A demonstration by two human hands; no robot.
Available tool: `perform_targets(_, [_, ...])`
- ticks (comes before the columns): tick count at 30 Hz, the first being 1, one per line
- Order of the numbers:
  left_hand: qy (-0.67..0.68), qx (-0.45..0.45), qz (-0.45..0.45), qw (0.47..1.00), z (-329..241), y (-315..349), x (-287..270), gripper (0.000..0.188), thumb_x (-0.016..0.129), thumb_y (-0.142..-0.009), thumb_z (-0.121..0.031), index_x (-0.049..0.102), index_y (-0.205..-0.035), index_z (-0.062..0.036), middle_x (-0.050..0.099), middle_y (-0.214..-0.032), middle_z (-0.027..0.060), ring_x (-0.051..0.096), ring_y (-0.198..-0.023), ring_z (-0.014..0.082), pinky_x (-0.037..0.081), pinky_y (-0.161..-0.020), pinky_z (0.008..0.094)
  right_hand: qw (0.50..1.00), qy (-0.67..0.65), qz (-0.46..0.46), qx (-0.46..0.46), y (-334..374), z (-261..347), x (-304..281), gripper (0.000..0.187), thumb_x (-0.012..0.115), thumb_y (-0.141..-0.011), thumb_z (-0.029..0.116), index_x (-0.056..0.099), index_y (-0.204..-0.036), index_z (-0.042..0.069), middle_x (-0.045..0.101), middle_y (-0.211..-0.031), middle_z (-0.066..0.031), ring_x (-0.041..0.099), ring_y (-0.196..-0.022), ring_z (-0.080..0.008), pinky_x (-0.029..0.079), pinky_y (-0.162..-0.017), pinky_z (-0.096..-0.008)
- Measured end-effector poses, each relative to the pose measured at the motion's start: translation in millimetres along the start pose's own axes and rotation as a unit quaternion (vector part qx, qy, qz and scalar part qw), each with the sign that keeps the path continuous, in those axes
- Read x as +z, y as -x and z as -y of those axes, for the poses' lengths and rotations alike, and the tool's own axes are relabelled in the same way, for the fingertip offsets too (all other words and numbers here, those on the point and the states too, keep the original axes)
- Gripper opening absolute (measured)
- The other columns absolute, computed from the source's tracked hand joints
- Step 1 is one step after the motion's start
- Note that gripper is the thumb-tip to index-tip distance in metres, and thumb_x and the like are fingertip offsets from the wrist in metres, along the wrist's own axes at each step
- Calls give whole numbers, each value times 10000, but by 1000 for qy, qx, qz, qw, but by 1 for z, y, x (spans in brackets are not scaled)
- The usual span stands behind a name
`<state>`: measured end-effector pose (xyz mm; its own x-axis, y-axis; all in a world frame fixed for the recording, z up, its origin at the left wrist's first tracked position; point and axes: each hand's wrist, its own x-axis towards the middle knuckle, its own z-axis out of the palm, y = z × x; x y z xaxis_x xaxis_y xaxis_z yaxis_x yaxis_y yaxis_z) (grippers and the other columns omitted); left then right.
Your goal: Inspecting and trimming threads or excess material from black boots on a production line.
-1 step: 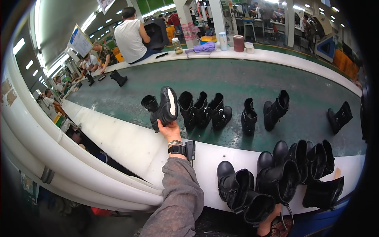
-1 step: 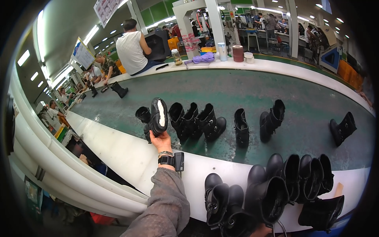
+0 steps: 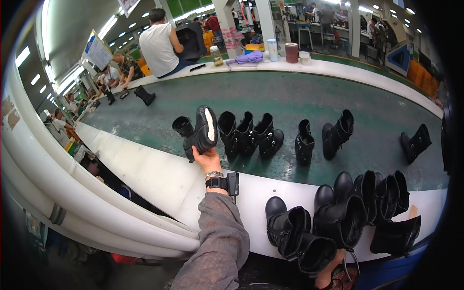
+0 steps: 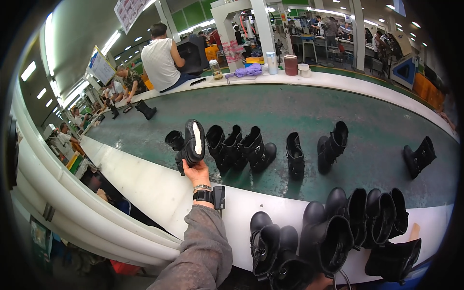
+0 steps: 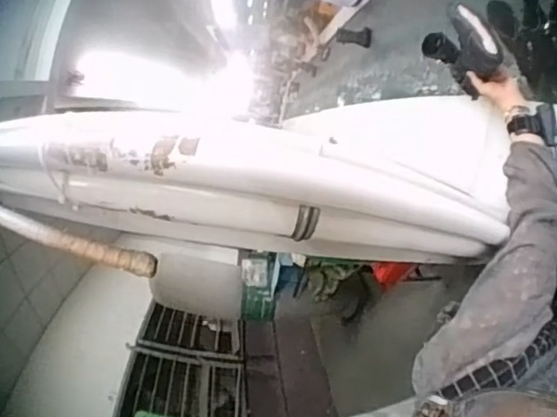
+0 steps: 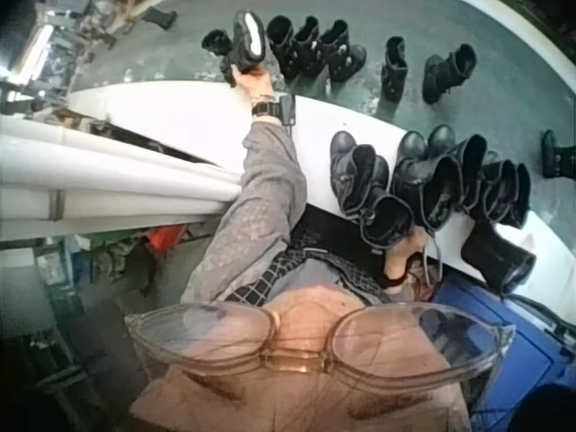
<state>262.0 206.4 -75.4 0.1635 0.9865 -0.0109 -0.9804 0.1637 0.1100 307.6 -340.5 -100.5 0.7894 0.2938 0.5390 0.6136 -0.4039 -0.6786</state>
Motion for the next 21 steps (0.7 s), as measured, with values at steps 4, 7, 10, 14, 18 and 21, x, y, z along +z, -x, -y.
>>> perform_targets(4, [-35,31,18,999,0,7,13,438,564,-937,-412,589,-1183,-50,646,-1190,80,646,-1038,249,562,-857,386,1000,-1,-2,-1,0,1,0,357,672,-767,208,660,-1060,4,656,-1032,-205,619,-958,-382,467,-823,-419])
perform_targets(7, [-60,59,33,996,-2,16,29,453,577,-931,-427,592,-1176,-46,649,-1181,81,648,-1023,250,559,-834,395,1000,-2,-2,-2,-1,2,0,357,670,-758,200,661,-1057,5,656,-1027,-204,618,-948,-383,468,-815,-419])
perform_targets(10, [-104,88,46,990,-4,24,43,457,600,-918,-441,604,-1156,-50,660,-1147,84,659,-974,247,560,-779,395,1000,-2,-3,-5,-5,4,1,356,668,-749,192,661,-1053,6,655,-1021,-203,618,-938,-384,470,-806,-419])
perform_targets(14, [-151,118,45,980,-4,31,57,441,645,-895,-430,618,-1121,-53,671,-1079,97,676,-880,232,563,-693,362,1000,-1,-4,-7,-9,7,3,356,665,-738,181,662,-1049,8,655,-1013,-202,617,-925,-386,472,-794,-420])
perform_targets(18, [-161,152,51,974,-2,32,65,425,667,-888,-389,609,-1117,-36,669,-1052,99,678,-882,233,572,-699,348,1000,1,-5,-9,-12,9,4,356,662,-727,170,662,-1044,9,655,-1006,-201,617,-912,-387,473,-782,-420])
perform_targets(21, [-176,170,42,969,-2,35,69,453,657,-890,-406,606,-1132,-27,676,-1064,109,685,-883,242,592,-704,368,1000,1,-4,-11,-12,9,4,357,660,-718,162,663,-1041,10,655,-1000,-200,616,-903,-389,475,-774,-420])
